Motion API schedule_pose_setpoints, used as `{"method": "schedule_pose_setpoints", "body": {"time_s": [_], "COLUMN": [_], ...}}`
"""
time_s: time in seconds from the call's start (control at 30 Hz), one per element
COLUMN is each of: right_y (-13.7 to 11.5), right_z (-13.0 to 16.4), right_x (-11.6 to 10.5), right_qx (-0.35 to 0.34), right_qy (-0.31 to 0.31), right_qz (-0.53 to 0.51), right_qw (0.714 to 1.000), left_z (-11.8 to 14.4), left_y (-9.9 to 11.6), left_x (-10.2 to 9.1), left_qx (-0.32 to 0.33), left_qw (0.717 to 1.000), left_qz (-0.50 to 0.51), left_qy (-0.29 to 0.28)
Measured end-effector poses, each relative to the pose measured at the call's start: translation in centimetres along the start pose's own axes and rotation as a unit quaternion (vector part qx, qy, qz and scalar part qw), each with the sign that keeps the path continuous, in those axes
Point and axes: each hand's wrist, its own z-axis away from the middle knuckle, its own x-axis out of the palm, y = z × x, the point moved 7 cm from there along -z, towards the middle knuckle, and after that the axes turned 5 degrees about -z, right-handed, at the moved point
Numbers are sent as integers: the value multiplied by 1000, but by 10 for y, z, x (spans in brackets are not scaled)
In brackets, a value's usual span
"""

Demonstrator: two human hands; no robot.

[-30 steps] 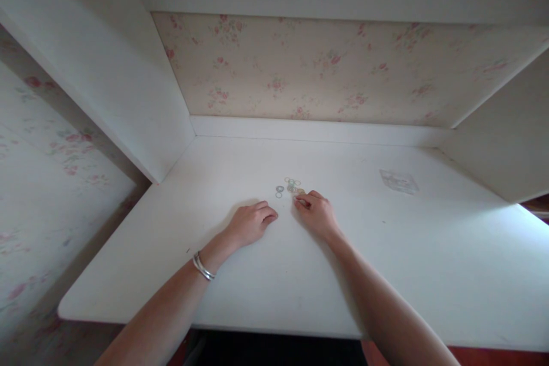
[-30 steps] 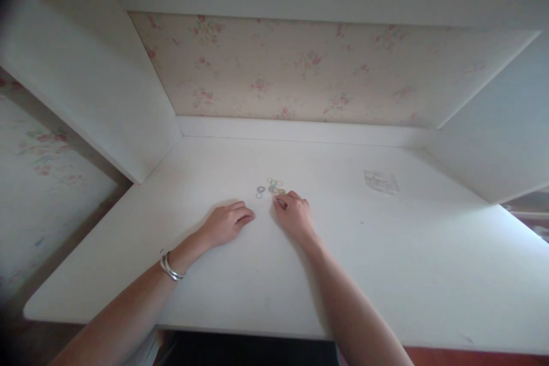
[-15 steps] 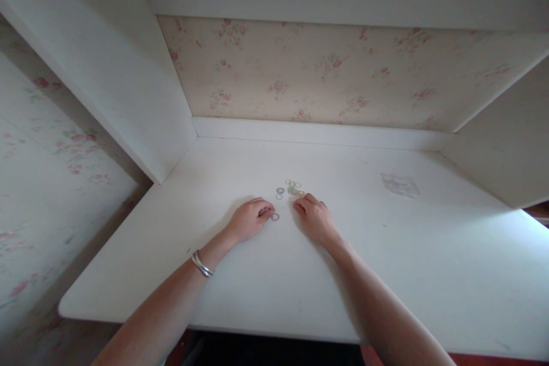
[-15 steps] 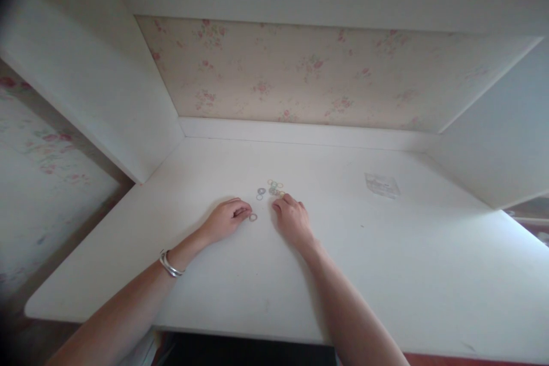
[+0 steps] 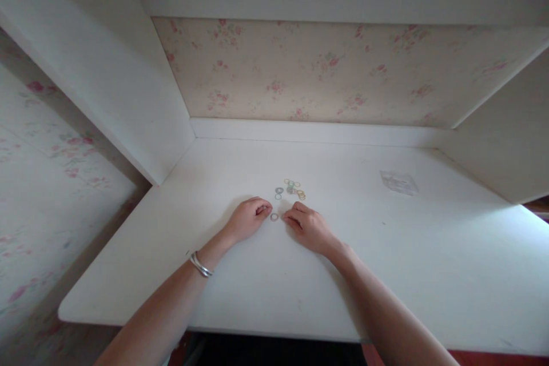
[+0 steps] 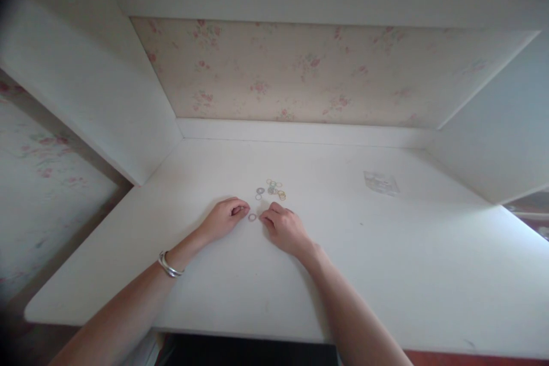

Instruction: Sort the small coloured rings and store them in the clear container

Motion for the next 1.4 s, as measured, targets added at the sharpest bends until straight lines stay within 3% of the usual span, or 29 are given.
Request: {"method": "schedule_pose_setpoints", "body": {"time_s": [0.2, 0.4, 0.47, 0.73, 0.97, 1.2, 1.4], "right_y": [-1, 24, 35, 32, 54, 26, 27], "right_z": [-1, -2, -2, -4, -2, -6, -6], "right_x": [-3, -22, -23, -19, -37, -19, -12], "right_qx": [5, 85, 112, 73, 132, 71, 102], "right_qy": [5, 134, 149, 107, 176, 94, 86], "right_qz": [-8, -51, -50, -44, -75, -123, -138], "right_qw": [1000, 986, 981, 991, 973, 985, 981], "left_z": [1, -4, -10, -42, -49, -45, -46], "left_y": [1, 1, 1, -3, 5, 1, -2], "left_x": [1, -1, -2, 3, 14, 16, 15], "left_qx": [0, -13, -15, -18, -26, -41, -44], "left_qw": [1000, 999, 998, 995, 992, 990, 991], "left_qz": [-15, -43, -59, -87, -122, -128, -122], "left_qy": [3, 30, 32, 47, 32, 30, 34]}}
